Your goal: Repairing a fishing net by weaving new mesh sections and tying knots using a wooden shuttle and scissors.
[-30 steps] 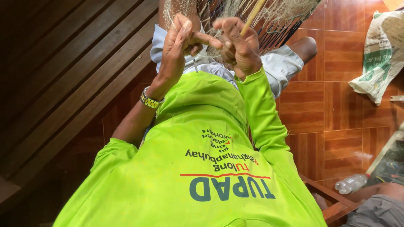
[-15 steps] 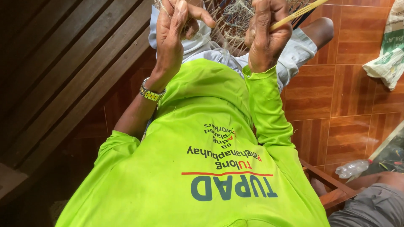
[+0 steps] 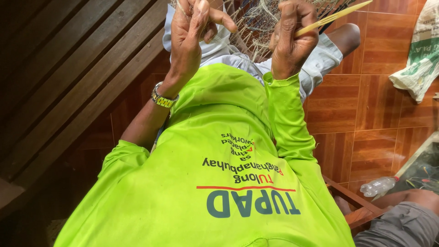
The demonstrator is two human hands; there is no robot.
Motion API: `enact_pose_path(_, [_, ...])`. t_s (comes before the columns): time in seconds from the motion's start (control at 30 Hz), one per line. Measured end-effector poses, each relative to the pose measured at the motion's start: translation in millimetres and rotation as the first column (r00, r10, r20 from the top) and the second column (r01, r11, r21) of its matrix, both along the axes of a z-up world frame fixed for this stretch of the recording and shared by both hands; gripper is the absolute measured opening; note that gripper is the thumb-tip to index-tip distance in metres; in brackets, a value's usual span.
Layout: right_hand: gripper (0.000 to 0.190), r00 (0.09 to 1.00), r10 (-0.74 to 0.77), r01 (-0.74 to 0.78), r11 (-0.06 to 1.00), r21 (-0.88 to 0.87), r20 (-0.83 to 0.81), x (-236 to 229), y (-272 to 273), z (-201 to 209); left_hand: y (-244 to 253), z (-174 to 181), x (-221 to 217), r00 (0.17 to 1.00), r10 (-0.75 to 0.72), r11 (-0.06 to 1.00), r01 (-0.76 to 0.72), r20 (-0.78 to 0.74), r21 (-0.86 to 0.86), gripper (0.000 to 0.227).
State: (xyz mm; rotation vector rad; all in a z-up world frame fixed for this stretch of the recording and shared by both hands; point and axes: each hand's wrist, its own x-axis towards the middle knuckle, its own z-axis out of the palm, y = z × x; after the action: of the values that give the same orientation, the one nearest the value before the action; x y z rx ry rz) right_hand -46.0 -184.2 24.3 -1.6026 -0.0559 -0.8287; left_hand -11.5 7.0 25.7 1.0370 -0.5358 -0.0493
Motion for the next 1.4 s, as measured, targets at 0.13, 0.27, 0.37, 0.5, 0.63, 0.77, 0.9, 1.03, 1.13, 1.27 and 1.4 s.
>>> enact_pose_path(0.13, [0.022,1.000,0.014,-0.014,1.000,0.017,-0.006,-4,0,-4,3,2,-3,1.000,0.001,1.000,-0.001,0.024,0.015,0.017])
enact_pose_path(0.27, [0.022,1.000,0.007,-0.007,1.000,0.016,0.009,-4,2,-6,6,4,-5,0.999,-0.001,1.000,0.001,0.040,-0.006,0.016])
enact_pose_path(0.37, [0.022,1.000,0.006,-0.006,1.000,0.023,0.010,-4,3,-6,7,-1,-4,0.999,0.002,1.000,-0.001,0.051,-0.015,0.015])
enact_pose_path(0.5, [0.021,1.000,0.017,-0.018,0.999,0.029,0.015,-4,1,-11,9,1,-5,0.998,0.008,1.000,-0.008,0.062,-0.007,0.014])
enact_pose_path(0.63, [0.023,1.000,0.018,-0.018,1.000,0.025,-0.006,-5,1,-8,10,10,-9,0.998,0.024,1.000,-0.025,0.050,0.017,0.019])
enact_pose_path(0.77, [0.022,1.000,0.025,-0.025,0.999,0.037,0.001,-3,-1,-11,9,8,-7,0.999,0.011,1.000,-0.011,0.042,-0.007,0.018])
enact_pose_path(0.9, [0.022,0.999,0.028,-0.027,0.999,0.036,-0.022,-4,-1,-10,8,7,-7,0.999,0.027,1.000,-0.028,0.036,0.012,0.019])
enact_pose_path(1.03, [0.024,0.999,0.027,-0.025,0.999,0.042,-0.030,-5,-1,-8,6,7,-7,0.999,0.035,0.999,-0.036,0.022,0.016,0.020])
enact_pose_path(1.13, [0.022,0.999,0.038,-0.037,0.999,0.023,-0.028,-5,-2,-8,5,7,-7,0.999,0.038,0.999,-0.039,0.033,0.031,0.021])
enact_pose_path(1.27, [0.022,0.999,0.037,-0.037,0.999,0.012,-0.019,-3,-5,-9,3,6,-6,0.999,0.040,0.999,-0.041,0.033,0.029,0.021])
enact_pose_path(1.4, [0.023,0.999,0.035,-0.035,0.999,0.003,-0.024,-5,-6,-7,2,5,-5,0.998,0.058,0.998,-0.059,0.030,0.023,0.020])
